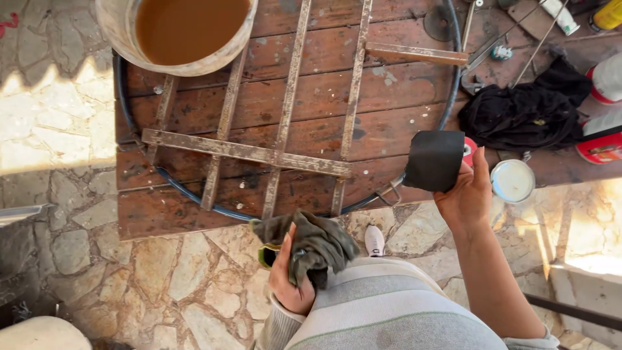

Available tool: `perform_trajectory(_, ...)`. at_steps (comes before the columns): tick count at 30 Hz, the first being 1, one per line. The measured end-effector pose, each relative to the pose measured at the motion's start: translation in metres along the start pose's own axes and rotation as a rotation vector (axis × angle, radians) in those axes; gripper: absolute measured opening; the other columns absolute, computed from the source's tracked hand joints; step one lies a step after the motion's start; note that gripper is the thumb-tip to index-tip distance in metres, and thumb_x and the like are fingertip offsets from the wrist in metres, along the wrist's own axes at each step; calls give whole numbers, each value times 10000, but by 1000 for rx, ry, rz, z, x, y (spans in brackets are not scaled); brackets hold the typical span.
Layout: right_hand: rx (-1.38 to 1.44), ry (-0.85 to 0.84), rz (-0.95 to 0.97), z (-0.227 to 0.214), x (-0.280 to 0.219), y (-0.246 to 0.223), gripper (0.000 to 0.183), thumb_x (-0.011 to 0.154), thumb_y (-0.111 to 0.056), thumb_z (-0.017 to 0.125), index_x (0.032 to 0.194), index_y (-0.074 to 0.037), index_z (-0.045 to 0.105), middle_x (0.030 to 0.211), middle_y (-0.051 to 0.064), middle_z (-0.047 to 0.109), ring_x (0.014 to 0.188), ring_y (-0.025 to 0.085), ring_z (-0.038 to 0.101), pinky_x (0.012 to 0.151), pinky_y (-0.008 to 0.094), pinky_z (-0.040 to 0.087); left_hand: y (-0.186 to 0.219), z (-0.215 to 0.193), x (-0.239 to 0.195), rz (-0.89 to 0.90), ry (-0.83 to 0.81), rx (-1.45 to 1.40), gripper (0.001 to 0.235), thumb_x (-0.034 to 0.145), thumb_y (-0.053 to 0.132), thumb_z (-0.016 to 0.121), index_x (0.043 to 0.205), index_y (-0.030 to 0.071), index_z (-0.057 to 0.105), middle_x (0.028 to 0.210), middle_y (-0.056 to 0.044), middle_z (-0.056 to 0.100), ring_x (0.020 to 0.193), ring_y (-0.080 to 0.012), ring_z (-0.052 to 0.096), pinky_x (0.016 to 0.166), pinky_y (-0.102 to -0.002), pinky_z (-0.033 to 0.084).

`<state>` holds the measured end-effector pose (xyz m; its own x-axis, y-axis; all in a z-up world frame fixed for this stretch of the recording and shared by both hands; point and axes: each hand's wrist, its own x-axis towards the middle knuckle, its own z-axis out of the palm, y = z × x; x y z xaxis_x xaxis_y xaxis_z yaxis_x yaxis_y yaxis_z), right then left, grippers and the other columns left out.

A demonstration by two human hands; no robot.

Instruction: Sanding a circular metal frame with a sanding block and water

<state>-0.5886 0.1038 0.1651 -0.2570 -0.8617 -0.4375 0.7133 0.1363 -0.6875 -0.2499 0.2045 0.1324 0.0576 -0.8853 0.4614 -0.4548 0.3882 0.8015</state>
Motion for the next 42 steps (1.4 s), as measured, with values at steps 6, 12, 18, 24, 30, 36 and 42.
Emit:
perform_trajectory(6, 0, -52, 32, -58, -8, -62, 635, 1015, -546, 512, 1302, 2, 658, 1295, 174, 683, 1248, 272, 661, 1082, 360, 515, 24, 105, -2, 44, 93, 116, 727, 815, 116, 405, 1540, 78, 426, 1520, -228, 537, 1413, -395, 572, 1206, -512, 494)
perform_trajectory(12, -73, -88, 108, -106, -2, -83, 637, 1043, -557, 481, 1263, 6, 683, 1255, 182, 703, 1191, 283, 684, 1013, 352, 537, -61, 219, -24, -15, -394, 717, 1017, 804, 299, 814, 1576, -27, 238, 1646, -184, 343, 1544, -300, 311, 1314, -416, 175)
perform_trajectory(18, -104, -105, 119, -110, 5, -83, 555, 1046, -584, 493, 1101, -94, 748, 1061, 144, 771, 1021, 297, 767, 997, 425, 580, -45, 223, -37, 45, -256, 725, 1064, 659, 26, 780, 1582, -73, 261, 1625, -203, 366, 1555, -298, 273, 1330, -389, 137)
perform_trajectory(24, -84, -224, 125, -93, 7, -100, 543, 1073, -555, 482, 1106, -82, 747, 1052, 161, 774, 977, 307, 774, 924, 379, 587, -65, 224, -83, 115, -220, 705, 995, 645, -89, 729, 1554, -81, 323, 1597, -213, 415, 1507, -291, 363, 1293, -369, 263)
perform_trajectory(30, -82, -279, 188, -107, 14, -112, 646, 1048, -550, 491, 1313, 18, 647, 1268, 198, 686, 1172, 312, 679, 995, 385, 532, -29, 157, -131, -1055, -466, 388, 631, 945, -152, 485, 1482, 180, 476, 1328, -137, 657, 1160, -340, 688, 1131, -517, 542)
perform_trajectory(36, -87, -324, 227, -108, 24, -103, 629, 1067, -533, 467, 1354, 3, 627, 1310, 197, 663, 1212, 312, 655, 1035, 410, 507, -71, 88, -236, -1668, 385, 295, 484, 1124, 428, 358, 1399, 71, 532, 1338, -242, 649, 1238, -439, 638, 1075, -637, 506)
perform_trajectory(42, -205, -297, 277, -59, 25, -77, 501, 1040, -474, 493, 1392, -143, 624, 1366, 76, 664, 1263, 226, 637, 946, 356, 514, -83, 54, -261, -1680, 1107, 182, 589, 1105, 490, 503, 1389, -24, 542, 1311, -271, 631, 1100, -475, 652, 919, -543, 580)
